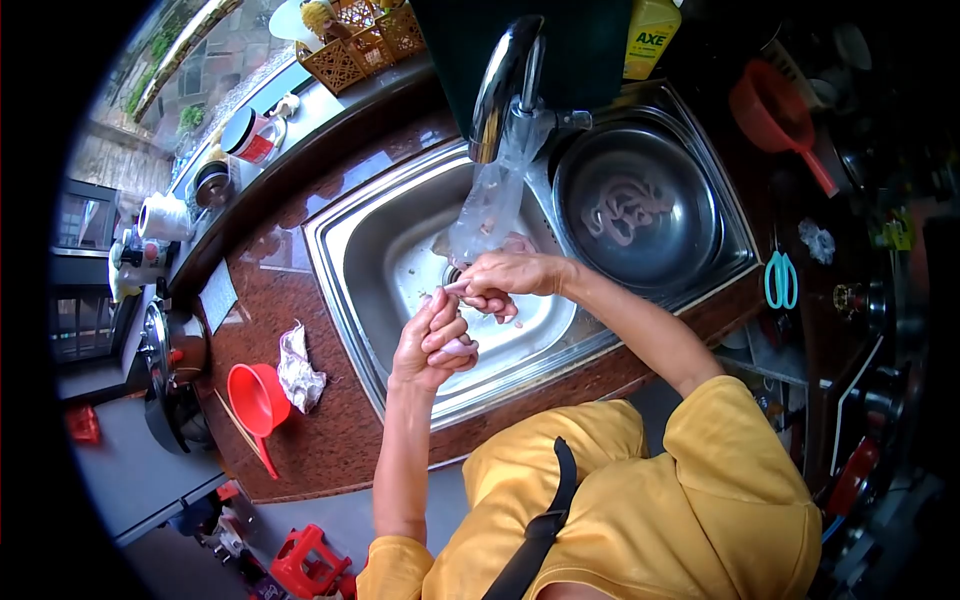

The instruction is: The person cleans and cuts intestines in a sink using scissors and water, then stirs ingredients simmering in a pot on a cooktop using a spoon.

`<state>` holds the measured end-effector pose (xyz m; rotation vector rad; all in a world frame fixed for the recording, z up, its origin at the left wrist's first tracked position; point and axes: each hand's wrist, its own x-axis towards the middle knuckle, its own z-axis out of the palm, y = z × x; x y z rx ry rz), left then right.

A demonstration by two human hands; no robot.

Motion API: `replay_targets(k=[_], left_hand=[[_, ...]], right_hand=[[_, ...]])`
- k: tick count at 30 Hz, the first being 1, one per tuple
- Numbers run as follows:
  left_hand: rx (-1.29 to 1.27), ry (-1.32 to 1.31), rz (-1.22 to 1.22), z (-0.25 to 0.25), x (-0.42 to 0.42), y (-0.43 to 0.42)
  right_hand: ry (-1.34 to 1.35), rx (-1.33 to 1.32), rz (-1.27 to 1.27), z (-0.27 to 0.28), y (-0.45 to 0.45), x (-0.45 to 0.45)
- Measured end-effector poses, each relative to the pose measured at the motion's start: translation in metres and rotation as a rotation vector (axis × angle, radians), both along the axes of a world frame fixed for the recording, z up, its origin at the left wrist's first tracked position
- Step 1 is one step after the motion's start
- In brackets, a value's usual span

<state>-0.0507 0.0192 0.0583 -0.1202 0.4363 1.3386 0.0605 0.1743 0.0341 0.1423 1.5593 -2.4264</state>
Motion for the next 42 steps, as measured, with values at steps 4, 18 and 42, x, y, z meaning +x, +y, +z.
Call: replay_targets(k=[4,18,42], left_hand=[[0.036,-0.155,0.168,0.014,0.001,0.005],[0.101,-0.108,0.409,0.039,-0.048,-0.001],[-0.269,0.437,-0.371,0.03,-0.021,0.025]], right_hand=[[0.026,-0.045,-0.014,-0.001,-0.001,-0.002],[-0.016,0.025,-0.031,-0.014,0.005,0.016],[0.249,1.023,-0.534,0.003,-0.017,-0.001]])
